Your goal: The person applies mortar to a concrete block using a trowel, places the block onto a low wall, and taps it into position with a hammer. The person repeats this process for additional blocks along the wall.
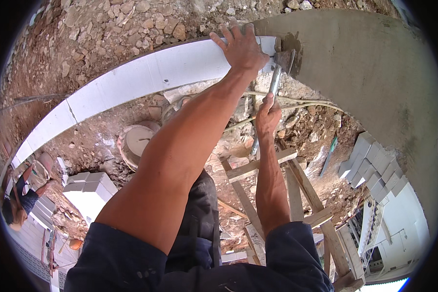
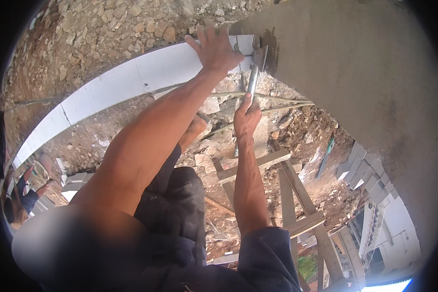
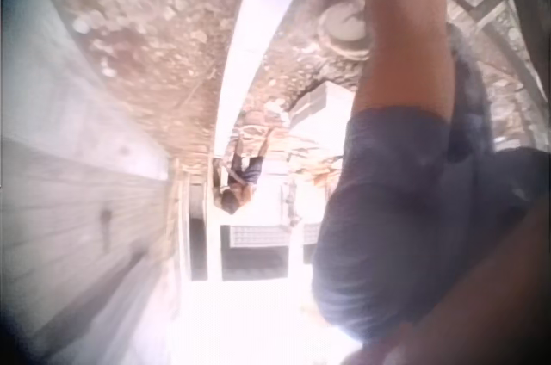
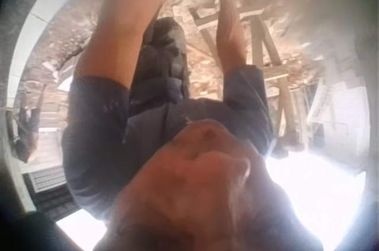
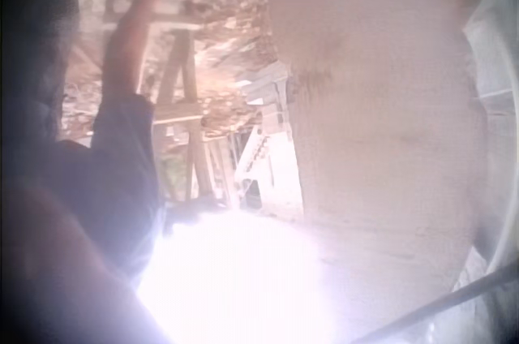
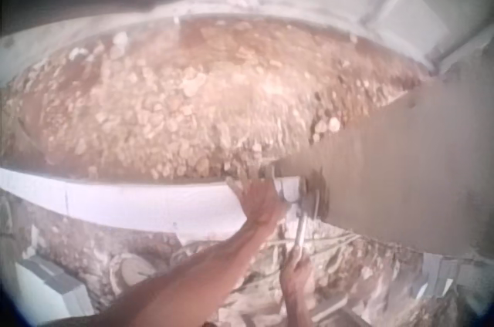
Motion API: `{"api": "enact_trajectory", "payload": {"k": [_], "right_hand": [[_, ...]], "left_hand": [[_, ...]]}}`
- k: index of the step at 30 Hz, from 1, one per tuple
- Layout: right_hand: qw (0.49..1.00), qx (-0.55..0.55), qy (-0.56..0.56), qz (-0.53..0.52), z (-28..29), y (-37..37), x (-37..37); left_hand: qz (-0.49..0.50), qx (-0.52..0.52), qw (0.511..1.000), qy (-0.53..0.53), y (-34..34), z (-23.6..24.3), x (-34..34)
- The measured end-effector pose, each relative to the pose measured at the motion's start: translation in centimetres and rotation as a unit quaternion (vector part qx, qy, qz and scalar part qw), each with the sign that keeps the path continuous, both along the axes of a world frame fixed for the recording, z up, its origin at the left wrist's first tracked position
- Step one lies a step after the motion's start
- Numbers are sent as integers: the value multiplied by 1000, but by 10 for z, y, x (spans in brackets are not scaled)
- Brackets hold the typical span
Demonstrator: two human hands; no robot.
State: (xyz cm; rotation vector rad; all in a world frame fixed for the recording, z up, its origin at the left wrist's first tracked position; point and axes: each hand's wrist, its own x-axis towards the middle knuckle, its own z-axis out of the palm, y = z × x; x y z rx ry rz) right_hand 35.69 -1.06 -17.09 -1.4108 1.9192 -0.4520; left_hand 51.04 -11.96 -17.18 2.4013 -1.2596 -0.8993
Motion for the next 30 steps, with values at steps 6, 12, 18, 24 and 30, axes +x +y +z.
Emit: {"api": "enact_trajectory", "payload": {"k": [6, 12, 18, 24, 30], "right_hand": [[995, -83, -56, -14, 30, -1, 5], [995, 36, 82, 36, 5, -5, -16], [990, -131, 25, 46, 44, -7, 3], [991, -32, 102, 77, 14, -12, -10], [987, 34, 136, 82, -2, -8, -13]], "left_hand": [[11, -24, 999, -28, 8, -1, -4], [-5, 1, 1000, -20, 8, -2, -9], [11, -34, 998, -52, 6, -10, -5], [-23, 2, 998, -56, 7, -13, -6], [-30, 13, 999, -41, -1, -8, -5]]}}
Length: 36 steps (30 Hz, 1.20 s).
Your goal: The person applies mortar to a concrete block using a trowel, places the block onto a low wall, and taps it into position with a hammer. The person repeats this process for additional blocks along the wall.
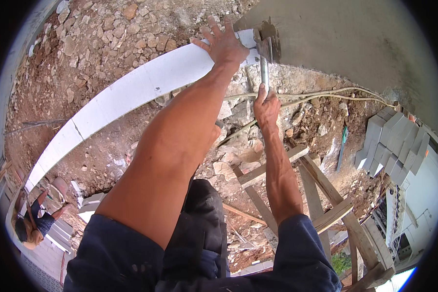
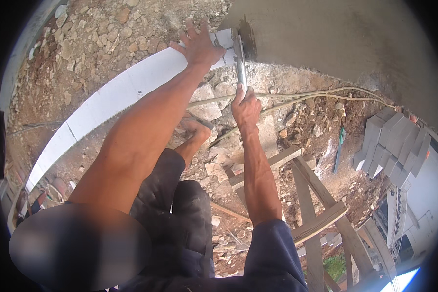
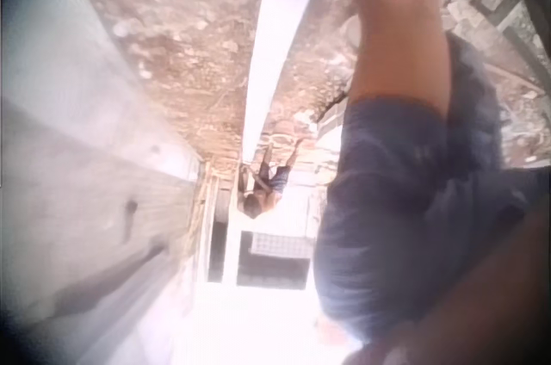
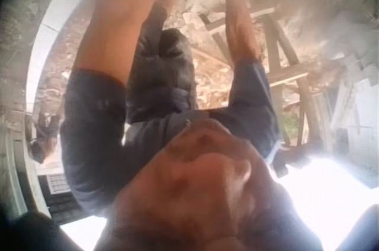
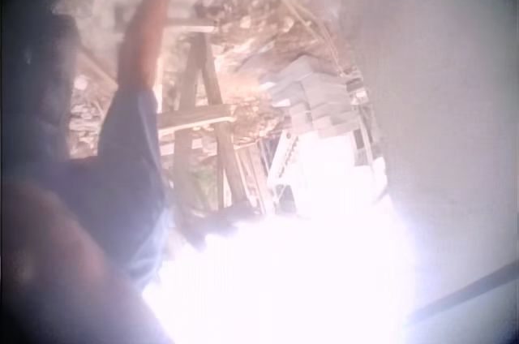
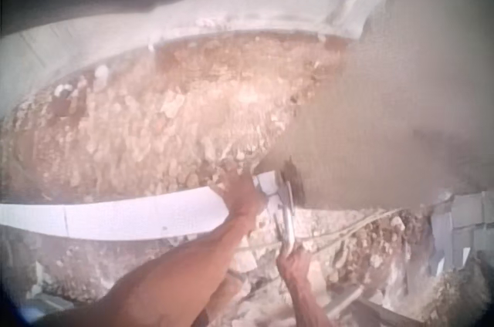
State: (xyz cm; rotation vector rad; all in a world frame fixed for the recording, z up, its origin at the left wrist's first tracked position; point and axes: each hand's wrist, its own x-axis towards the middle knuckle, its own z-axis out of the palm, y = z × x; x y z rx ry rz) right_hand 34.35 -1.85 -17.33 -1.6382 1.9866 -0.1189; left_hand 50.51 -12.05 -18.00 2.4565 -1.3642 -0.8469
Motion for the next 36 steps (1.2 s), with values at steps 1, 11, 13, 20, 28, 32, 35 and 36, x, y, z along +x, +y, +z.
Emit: {"api": "enact_trajectory", "payload": {"k": [1, 11, 13, 20, 28, 32, 35, 36], "right_hand": [[999, -22, -33, -23, 1, 1, -2], [832, -52, -377, -404, 41, 231, 52], [784, 9, -398, -477, 36, 270, 59], [620, 207, -414, -634, 38, 329, 62], [585, 252, -368, -677, 30, 390, 43], [615, 271, -360, -647, 28, 409, 31], [637, 280, -347, -629, 25, 418, 24], [642, 275, -357, -621, 27, 417, 21]], "left_hand": [[0, -14, 1000, 1, -8, 1, 2], [-48, 42, 998, -26, -10, 1, 12], [-68, 58, 996, -10, -12, 1, 6], [-178, 69, 979, -67, -47, -20, 41], [-183, 47, 982, -24, -47, -26, 58], [-153, 44, 987, -22, -31, -17, 49], [-153, 26, 987, -30, -17, -18, 55], [-157, 19, 987, -34, -14, -17, 58]]}}
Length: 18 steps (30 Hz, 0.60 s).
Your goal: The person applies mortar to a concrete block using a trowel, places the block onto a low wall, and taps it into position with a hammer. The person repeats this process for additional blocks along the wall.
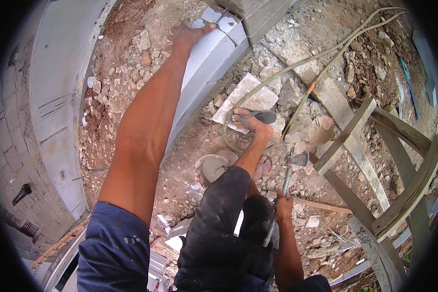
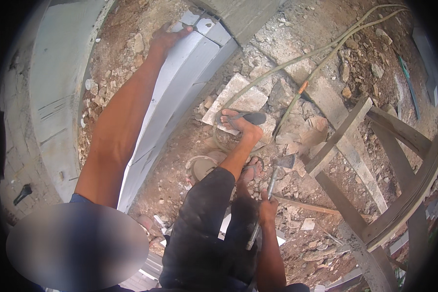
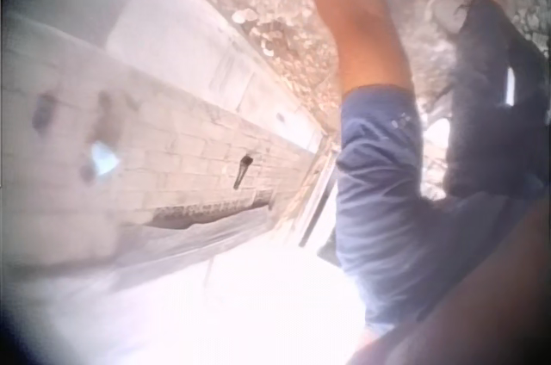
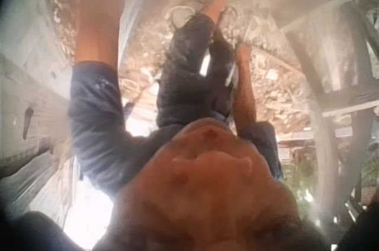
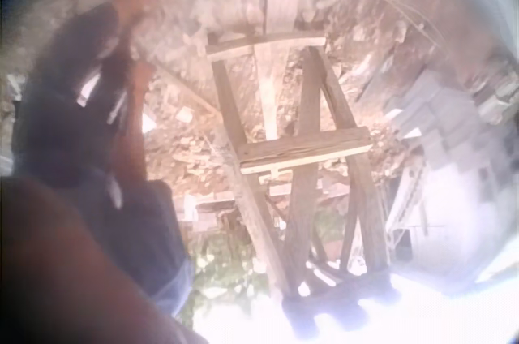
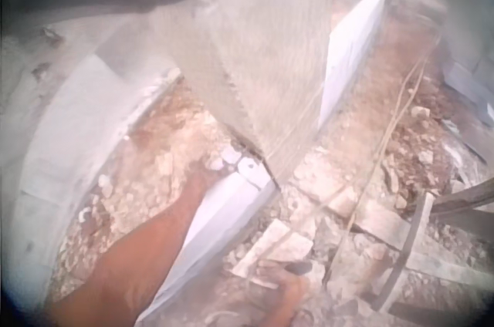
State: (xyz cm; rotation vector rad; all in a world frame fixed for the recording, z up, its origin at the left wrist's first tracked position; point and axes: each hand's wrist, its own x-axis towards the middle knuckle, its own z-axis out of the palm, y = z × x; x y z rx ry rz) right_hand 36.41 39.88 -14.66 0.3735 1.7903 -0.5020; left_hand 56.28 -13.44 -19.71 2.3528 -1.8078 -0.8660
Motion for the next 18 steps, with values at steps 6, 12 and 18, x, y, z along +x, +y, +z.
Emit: {"api": "enact_trajectory", "payload": {"k": [6, 12, 18], "right_hand": [[998, -21, 8, 59, -6, 5, -6], [996, -13, 18, 88, 5, -8, -2], [980, -40, 63, 183, -2, 5, -1]], "left_hand": [[-152, -220, 961, -69, 34, 13, 17], [-335, -271, 884, -181, 75, 16, 4], [-251, -305, 914, -98, 89, 20, 2]]}}
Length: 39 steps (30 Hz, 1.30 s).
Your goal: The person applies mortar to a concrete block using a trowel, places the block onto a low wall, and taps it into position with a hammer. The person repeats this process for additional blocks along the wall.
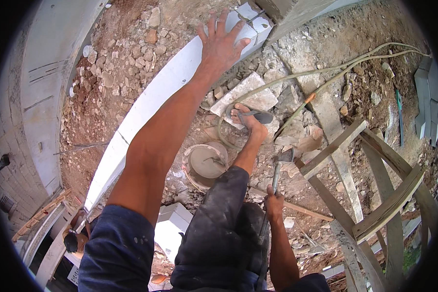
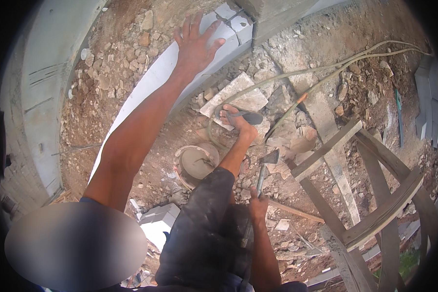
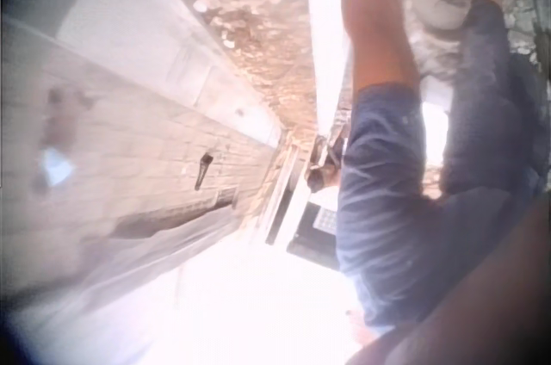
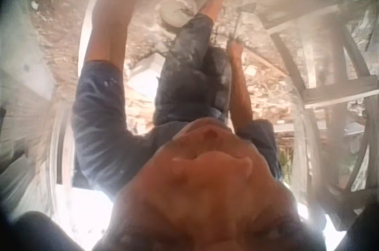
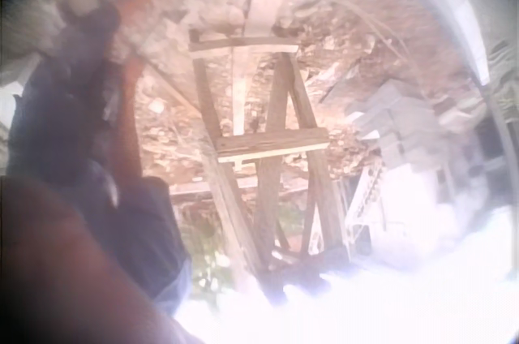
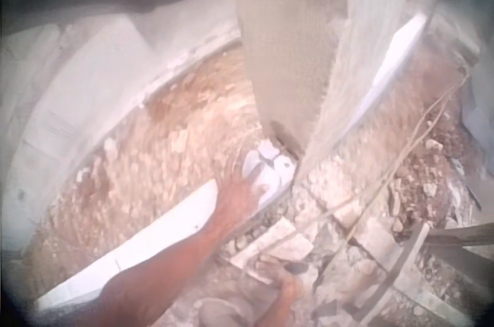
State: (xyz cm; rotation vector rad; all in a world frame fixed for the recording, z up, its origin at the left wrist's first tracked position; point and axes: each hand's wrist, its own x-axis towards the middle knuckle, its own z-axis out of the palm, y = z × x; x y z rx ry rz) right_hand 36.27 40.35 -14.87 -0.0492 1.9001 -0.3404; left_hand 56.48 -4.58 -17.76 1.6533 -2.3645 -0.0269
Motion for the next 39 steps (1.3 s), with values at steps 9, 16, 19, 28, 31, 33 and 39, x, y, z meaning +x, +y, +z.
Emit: {"api": "enact_trajectory", "payload": {"k": [9, 16, 19, 28, 31, 33, 39], "right_hand": [[975, -72, 110, 178, 9, -39, -11], [926, -286, 140, 201, 20, -140, -3], [903, -380, 108, 171, 8, -205, -3], [874, -385, 124, 269, 8, -375, 2], [858, -370, 158, 318, -2, -388, 0], [839, -371, 195, 347, -11, -394, -11], [846, -299, 201, 392, -23, -411, 0]], "left_hand": [[139, -9, 978, 154, 105, -2, 42], [178, 8, 975, 135, 53, 2, 27], [232, 45, 962, 138, -10, 8, -6], [199, 416, 874, 154, -113, 7, -8], [218, 355, 902, 116, -104, 7, -20], [228, 319, 914, 102, -106, 4, -46], [237, 319, 909, 123, -108, 6, -42]]}}
